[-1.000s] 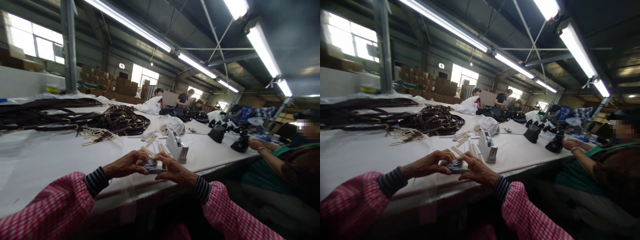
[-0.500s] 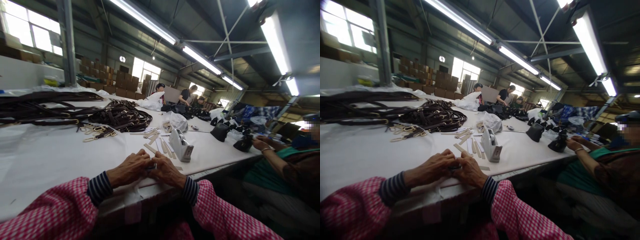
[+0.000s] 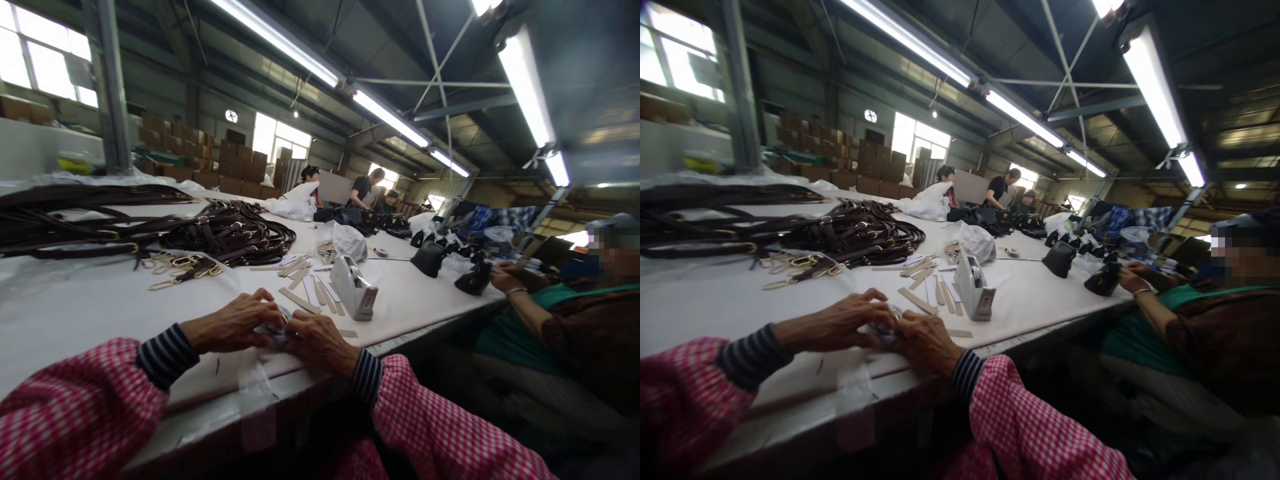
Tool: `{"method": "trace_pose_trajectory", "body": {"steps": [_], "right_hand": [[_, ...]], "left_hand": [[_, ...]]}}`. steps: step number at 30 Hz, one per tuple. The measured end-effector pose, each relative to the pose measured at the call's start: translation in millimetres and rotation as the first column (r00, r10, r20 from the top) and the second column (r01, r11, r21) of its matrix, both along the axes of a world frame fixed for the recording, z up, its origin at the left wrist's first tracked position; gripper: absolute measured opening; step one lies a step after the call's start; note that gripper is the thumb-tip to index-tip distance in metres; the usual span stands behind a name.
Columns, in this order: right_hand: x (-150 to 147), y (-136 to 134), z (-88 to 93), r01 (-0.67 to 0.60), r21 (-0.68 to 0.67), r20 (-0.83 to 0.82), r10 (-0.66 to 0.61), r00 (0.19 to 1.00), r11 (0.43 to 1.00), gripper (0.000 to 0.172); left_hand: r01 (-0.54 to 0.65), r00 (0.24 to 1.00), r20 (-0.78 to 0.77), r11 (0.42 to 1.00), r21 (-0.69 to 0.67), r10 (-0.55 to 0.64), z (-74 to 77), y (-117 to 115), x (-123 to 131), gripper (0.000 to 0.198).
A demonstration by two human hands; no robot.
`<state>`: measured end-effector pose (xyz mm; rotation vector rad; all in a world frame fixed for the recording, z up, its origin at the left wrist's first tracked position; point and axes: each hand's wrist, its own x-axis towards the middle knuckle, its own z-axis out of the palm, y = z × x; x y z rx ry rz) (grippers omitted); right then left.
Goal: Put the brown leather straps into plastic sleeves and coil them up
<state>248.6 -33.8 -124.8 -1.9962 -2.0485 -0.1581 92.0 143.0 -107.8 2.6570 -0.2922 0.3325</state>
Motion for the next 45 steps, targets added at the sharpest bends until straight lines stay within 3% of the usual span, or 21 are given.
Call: {"method": "trace_pose_trajectory", "body": {"steps": [4, 8, 11, 14, 17, 21, 24, 26, 30, 34, 36, 39, 42, 45], "right_hand": [[3, 1, 2.6, -0.009, -0.008, -0.129, 0.008, 0.992, 1.0, 0.033], [21, -5, 19.3, -0.1, -0.099, -0.199, 0.079, 0.977, 0.99, 0.063], [29, -2, 24.9, -0.123, -0.133, -0.106, 0.11, 0.988, 0.983, 0.046], [29, 3, 21.0, -0.118, -0.127, -0.089, 0.107, 0.99, 0.985, 0.03], [25, 6, 14.3, -0.107, -0.104, -0.107, 0.095, 0.99, 0.989, 0.03], [24, 7, 13.9, -0.094, -0.1, -0.282, 0.062, 0.958, 0.991, 0.031], [34, 4, 24.7, -0.087, -0.139, -0.435, 0.019, 0.9, 0.986, 0.026], [48, -6, 35.5, -0.043, -0.132, -0.514, -0.031, 0.857, 0.99, 0.03], [80, -47, 52.0, 0.184, -0.037, -0.572, -0.172, 0.802, 0.982, 0.037], [90, -91, 43.4, 0.302, -0.014, -0.541, -0.261, 0.8, 0.953, 0.025], [87, -100, 31.8, 0.312, 0.01, -0.5, -0.265, 0.824, 0.95, 0.017], [78, -96, 16.3, 0.3, 0.074, -0.425, -0.242, 0.872, 0.951, 0.007], [72, -82, 9.5, 0.268, 0.12, -0.37, -0.208, 0.906, 0.956, 0.012], [68, -72, 8.2, 0.235, 0.146, -0.34, -0.174, 0.924, 0.961, 0.011]], "left_hand": [[-0.09, 0.994, 0.053, 0.989, -0.119, 0.096, -13.6, -17, 2, 0.012], [-0.041, 0.999, 0.012, 0.969, -0.242, 0.045, -20.6, -11, 3, 0.011], [0.026, 1.0, 0.006, 0.961, -0.277, -0.025, -19.4, 2, 4, 0.017], [0.037, 0.999, 0.002, 0.979, -0.2, -0.038, -14.8, 4, 6, 0.022], [-0.046, 0.999, 0.023, 0.999, -0.029, 0.046, -11.5, -11, 10, 0.02], [-0.152, 0.985, 0.094, 0.987, 0.046, 0.148, -18.1, -30, 12, 0.019], [-0.174, 0.981, 0.102, 0.983, 0.06, 0.167, -26.4, -32, 11, 0.013], [-0.171, 0.98, 0.111, 0.983, 0.06, 0.164, -29.9, -31, 10, 0.008], [-0.163, 0.979, 0.126, 0.986, 0.019, 0.159, -32.6, -29, 10, 0.005], [-0.217, 0.972, 0.089, 0.976, -0.021, 0.218, -32.2, -30, 10, 0.008], [-0.292, 0.954, 0.046, 0.951, -0.098, 0.298, -29.1, -29, 11, 0.014], [-0.415, 0.901, -0.01, 0.856, -0.309, 0.433, -19.8, -27, 12, 0.027], [-0.406, 0.896, -0.059, 0.761, -0.506, 0.439, -10.1, -26, 12, 0.035], [-0.416, 0.892, -0.084, 0.732, -0.539, 0.445, -7.7, -27, 12, 0.036]]}}
